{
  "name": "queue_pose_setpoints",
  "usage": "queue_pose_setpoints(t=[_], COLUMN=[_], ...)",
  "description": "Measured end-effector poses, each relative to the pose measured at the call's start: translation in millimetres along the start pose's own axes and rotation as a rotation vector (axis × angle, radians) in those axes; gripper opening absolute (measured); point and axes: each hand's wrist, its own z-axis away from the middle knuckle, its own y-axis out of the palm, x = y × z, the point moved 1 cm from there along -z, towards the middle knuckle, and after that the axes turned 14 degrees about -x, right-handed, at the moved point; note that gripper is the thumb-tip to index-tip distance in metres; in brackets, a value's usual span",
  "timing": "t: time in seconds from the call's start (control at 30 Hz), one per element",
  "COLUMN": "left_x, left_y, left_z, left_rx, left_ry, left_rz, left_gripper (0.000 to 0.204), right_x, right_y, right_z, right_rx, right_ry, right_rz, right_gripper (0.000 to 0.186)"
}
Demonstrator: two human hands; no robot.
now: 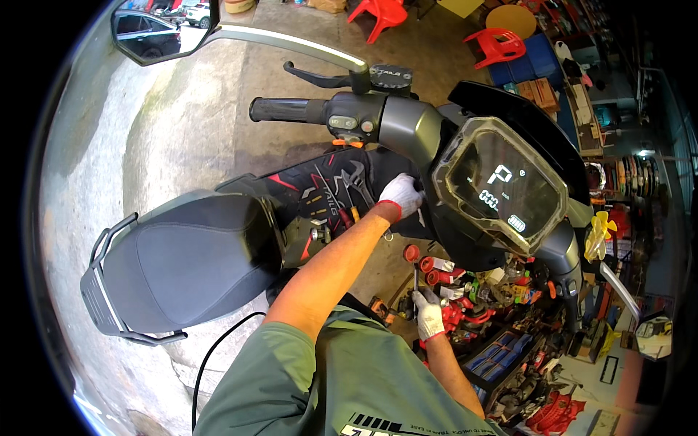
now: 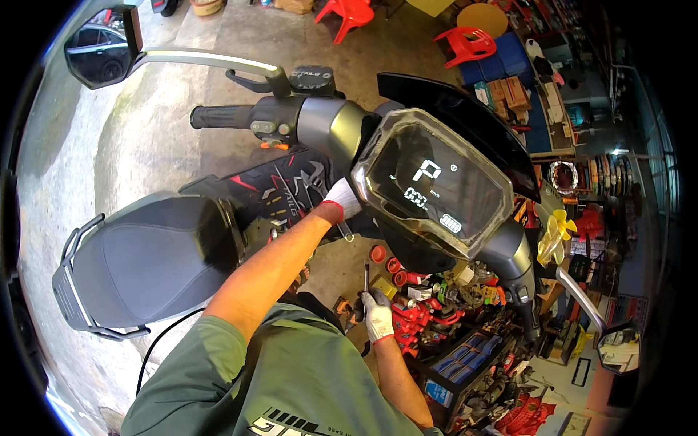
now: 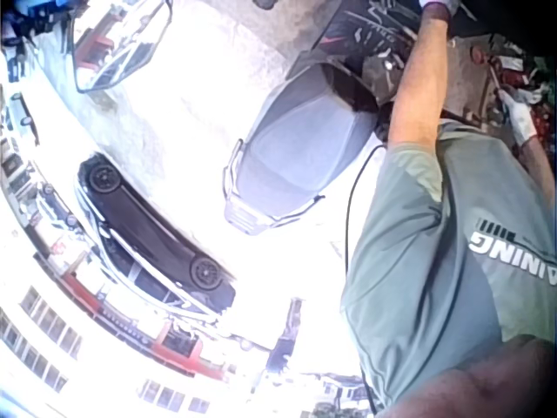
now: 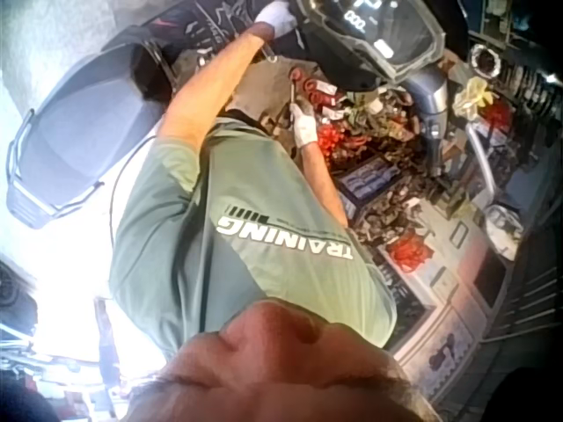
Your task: The person manipulates electrical wires and plastic components on a motorcycle, using a tool and their hands to organize and secure parts inside the front housing.
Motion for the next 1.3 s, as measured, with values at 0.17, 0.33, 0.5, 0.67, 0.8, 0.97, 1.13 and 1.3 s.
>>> queue_pose_setpoints(t=[0.17,0.33,0.5,0.67,0.8,0.97,1.13,1.3], left_x=[13,10,-6,-13,-9,-8,-11,-13], left_y=[17,-3,-27,-23,-25,-27,-25,-28], left_z=[-2,12,3,-1,2,-6,-9,-3], left_rx=[0.058,0.1,-0.115,-0.02,0.023,0.052,0.065,0.056], left_ry=[-0.215,-1.036,-0.436,-0.424,-0.461,-0.485,-0.494,-0.505], left_rz=[0.317,1.384,1.077,0.879,0.86,0.858,0.862,0.866], left_gripper=[0.026,0.024,0.024,0.024,0.024,0.023,0.023,0.023], right_x=[6,6,2,-2,-1,4,0,-1], right_y=[-1,-2,-4,-6,-8,-9,-11,-4], right_z=[6,7,-1,-1,1,1,0,-3], right_rx=[-0.012,-0.011,0.045,0.059,0.073,0.068,0.06,0.069], right_ry=[-0.016,0.027,0.074,0.1,0.068,0.089,0.07,0.064], right_rz=[0.024,0.064,0.033,-0.042,0.03,-0.002,0.046,0.029], right_gripper=[0.021,0.026,0.024,0.022,0.021,0.019,0.019,0.02])
